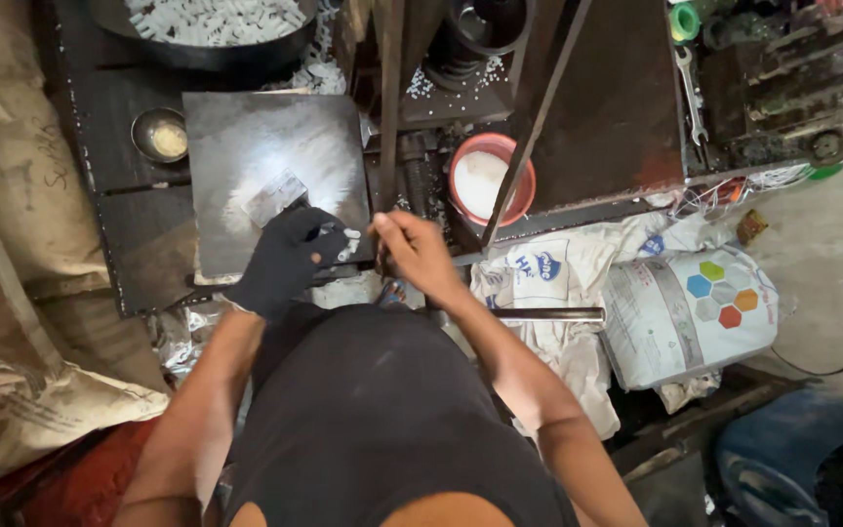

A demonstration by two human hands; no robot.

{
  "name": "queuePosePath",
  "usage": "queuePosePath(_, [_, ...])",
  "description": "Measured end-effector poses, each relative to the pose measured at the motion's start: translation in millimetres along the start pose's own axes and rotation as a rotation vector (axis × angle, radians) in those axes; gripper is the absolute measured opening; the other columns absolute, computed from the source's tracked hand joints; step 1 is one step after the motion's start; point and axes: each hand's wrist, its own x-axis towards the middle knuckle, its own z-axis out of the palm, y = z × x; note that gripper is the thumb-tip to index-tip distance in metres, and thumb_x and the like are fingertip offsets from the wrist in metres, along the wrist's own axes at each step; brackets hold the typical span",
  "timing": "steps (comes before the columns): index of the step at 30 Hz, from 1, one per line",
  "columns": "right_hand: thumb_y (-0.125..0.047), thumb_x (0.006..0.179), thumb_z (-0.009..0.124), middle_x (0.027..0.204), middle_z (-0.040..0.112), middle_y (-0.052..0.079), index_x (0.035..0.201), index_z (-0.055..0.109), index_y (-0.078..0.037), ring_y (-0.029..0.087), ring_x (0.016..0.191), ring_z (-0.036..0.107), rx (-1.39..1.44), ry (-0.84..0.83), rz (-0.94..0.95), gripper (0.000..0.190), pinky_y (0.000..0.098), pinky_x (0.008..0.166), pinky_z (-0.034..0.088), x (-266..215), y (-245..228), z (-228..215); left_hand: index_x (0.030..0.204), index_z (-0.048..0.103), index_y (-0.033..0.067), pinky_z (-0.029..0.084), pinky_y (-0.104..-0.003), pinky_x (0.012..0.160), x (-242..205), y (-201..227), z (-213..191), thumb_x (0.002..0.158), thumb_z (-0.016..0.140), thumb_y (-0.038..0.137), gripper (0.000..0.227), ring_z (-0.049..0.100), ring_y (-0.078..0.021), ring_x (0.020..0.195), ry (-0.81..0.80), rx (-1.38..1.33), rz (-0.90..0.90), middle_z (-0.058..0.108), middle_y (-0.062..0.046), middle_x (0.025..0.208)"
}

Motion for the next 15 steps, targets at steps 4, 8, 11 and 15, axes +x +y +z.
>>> queuePosePath(4, [-0.018,0.104,0.064,0.101,0.069,0.009,0.126,0.068,-0.002,0.022,0.088,0.068,-0.283,-0.084,-0.466,0.028,0.0350,0.077,0.055,-8.9,-22.1,-18.2,0.098,0.075,0.0004,0.053,-0.027,0.066,0.4,5.6,-4.2,0.087,0.072,0.014,0.018,0.066,-0.0085,0.075,-0.135,-0.277,-0.229,0.073,-0.003,0.085])
queuePosePath(8, [-0.020,0.101,0.069,0.110,0.071,0.010,0.125,0.070,-0.008,0.027,0.098,0.071,-0.457,-0.182,-0.659,0.026,0.0373,0.082,0.056,-9.5,-33.8,-24.3,0.095,0.076,-0.0001,0.051,-0.024,0.062,-0.4,13.1,-3.2,0.088,0.075,0.016,0.018,0.063,-0.0069,0.071,-0.256,-0.303,-0.191,0.071,-0.003,0.080])
queuePosePath(11, [-0.023,0.098,0.071,0.112,0.070,0.010,0.117,0.070,-0.009,0.031,0.098,0.070,-0.614,-0.251,-0.751,0.024,0.0403,0.081,0.056,-10.2,-35.0,-27.2,0.092,0.075,0.0016,0.049,-0.025,0.055,-1.7,13.4,-0.7,0.087,0.075,0.020,0.019,0.061,-0.0082,0.062,-0.318,-0.306,-0.341,0.067,-0.002,0.073])
queuePosePath(15, [-0.023,0.101,0.067,0.115,0.067,0.012,0.109,0.065,-0.004,0.033,0.100,0.068,-0.668,-0.297,-0.790,0.021,0.0425,0.082,0.056,-15.0,-28.5,-24.8,0.090,0.075,0.0022,0.043,-0.027,0.051,-7.2,7.9,7.9,0.084,0.079,0.021,0.020,0.055,-0.0081,0.059,-0.341,-0.189,-0.368,0.064,0.000,0.068])
